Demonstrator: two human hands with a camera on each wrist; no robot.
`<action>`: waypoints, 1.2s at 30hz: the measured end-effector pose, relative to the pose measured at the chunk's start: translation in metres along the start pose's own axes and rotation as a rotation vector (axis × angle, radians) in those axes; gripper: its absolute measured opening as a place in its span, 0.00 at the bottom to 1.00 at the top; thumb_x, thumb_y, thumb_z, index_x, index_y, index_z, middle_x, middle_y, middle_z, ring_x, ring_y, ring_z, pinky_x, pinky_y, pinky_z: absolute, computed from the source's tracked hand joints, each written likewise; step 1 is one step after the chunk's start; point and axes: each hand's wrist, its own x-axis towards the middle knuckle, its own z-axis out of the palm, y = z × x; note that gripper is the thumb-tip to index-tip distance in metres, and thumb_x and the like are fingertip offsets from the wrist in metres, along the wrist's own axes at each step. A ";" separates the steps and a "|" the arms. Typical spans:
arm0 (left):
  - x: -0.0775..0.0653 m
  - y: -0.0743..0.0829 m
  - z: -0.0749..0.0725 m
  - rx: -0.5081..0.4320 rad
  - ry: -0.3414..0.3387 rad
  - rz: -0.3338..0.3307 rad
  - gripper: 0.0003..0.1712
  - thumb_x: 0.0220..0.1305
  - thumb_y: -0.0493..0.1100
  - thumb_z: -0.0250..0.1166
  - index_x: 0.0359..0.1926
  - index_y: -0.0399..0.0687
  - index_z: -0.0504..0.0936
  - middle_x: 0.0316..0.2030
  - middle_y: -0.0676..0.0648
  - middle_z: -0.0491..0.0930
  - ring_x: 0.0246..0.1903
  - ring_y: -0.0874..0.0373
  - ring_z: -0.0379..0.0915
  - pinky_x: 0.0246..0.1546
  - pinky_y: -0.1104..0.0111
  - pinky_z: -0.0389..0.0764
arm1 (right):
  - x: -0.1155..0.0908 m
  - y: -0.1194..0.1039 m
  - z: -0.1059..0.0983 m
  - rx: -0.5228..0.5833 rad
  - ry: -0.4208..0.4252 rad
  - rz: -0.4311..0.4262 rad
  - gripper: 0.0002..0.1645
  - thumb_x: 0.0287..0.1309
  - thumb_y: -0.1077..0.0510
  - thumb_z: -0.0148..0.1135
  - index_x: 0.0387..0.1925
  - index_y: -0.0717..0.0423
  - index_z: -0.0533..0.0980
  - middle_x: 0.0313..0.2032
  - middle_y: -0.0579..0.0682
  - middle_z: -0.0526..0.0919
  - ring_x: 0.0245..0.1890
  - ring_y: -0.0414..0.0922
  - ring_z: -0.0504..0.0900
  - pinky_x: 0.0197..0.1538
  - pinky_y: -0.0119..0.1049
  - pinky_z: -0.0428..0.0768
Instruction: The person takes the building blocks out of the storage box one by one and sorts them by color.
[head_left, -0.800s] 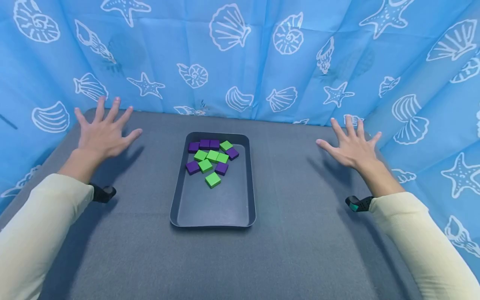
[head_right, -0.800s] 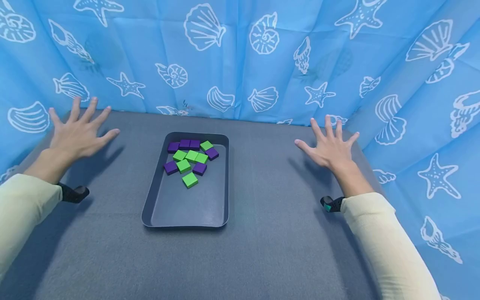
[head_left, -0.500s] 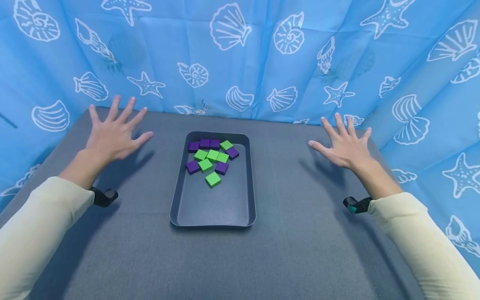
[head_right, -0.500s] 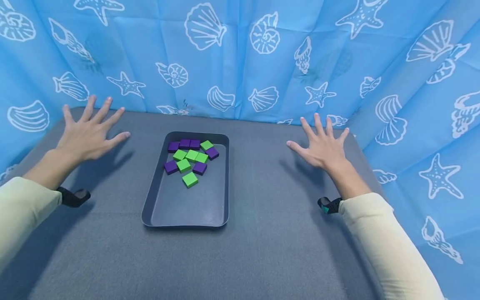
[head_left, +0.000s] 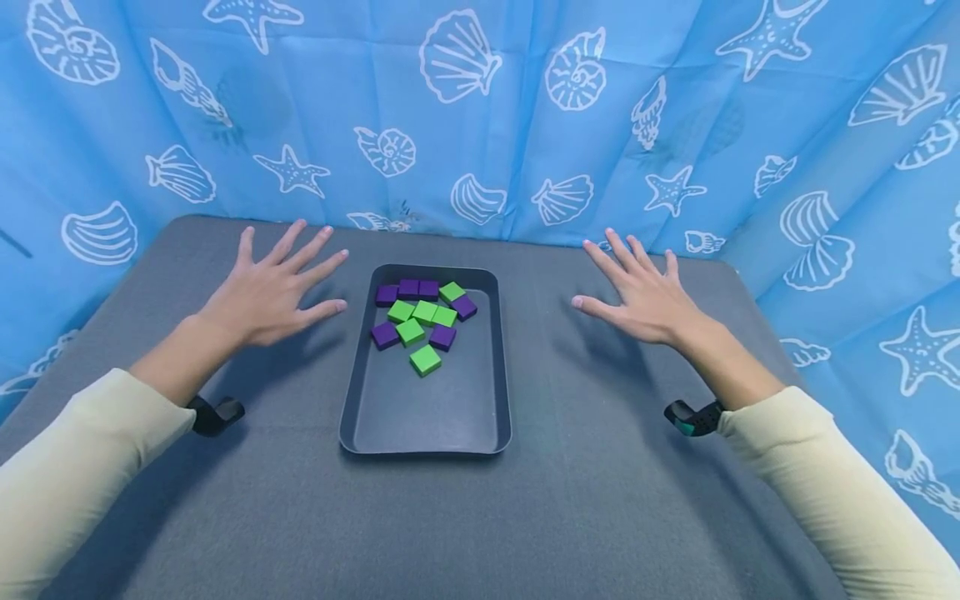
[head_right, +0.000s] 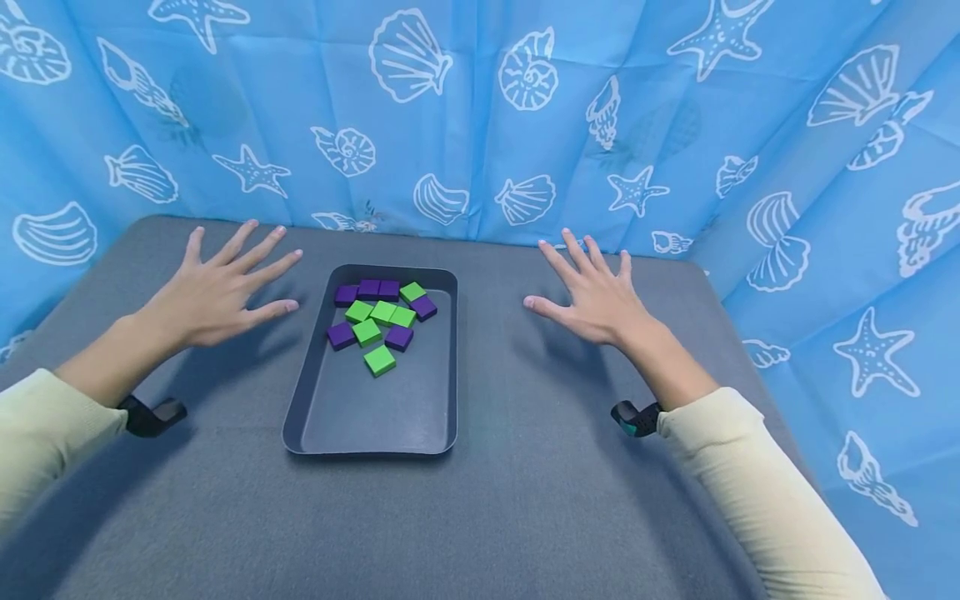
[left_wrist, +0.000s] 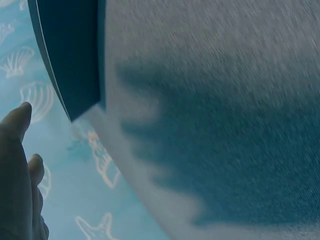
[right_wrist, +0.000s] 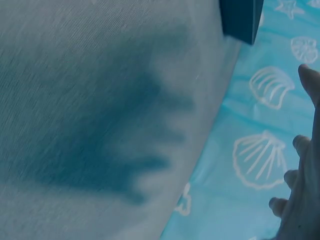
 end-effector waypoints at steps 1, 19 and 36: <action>0.000 0.003 0.000 0.002 -0.006 0.010 0.45 0.70 0.71 0.48 0.79 0.56 0.54 0.79 0.44 0.41 0.77 0.42 0.28 0.65 0.28 0.30 | 0.001 -0.004 0.000 0.011 -0.008 -0.014 0.53 0.63 0.24 0.48 0.80 0.37 0.42 0.79 0.51 0.34 0.77 0.63 0.37 0.66 0.77 0.33; -0.003 0.021 0.010 -0.115 -0.185 0.111 0.46 0.66 0.74 0.52 0.77 0.57 0.59 0.78 0.45 0.48 0.76 0.39 0.37 0.67 0.30 0.33 | 0.007 -0.056 0.002 0.375 -0.108 -0.268 0.65 0.47 0.36 0.76 0.78 0.29 0.45 0.79 0.39 0.42 0.78 0.47 0.46 0.71 0.63 0.57; 0.000 0.027 0.005 -0.138 -0.264 0.163 0.44 0.69 0.70 0.54 0.76 0.52 0.60 0.76 0.44 0.56 0.74 0.38 0.49 0.68 0.32 0.43 | 0.025 -0.091 0.007 0.721 -0.262 -0.425 0.55 0.45 0.54 0.82 0.72 0.56 0.64 0.68 0.51 0.72 0.68 0.43 0.70 0.70 0.41 0.67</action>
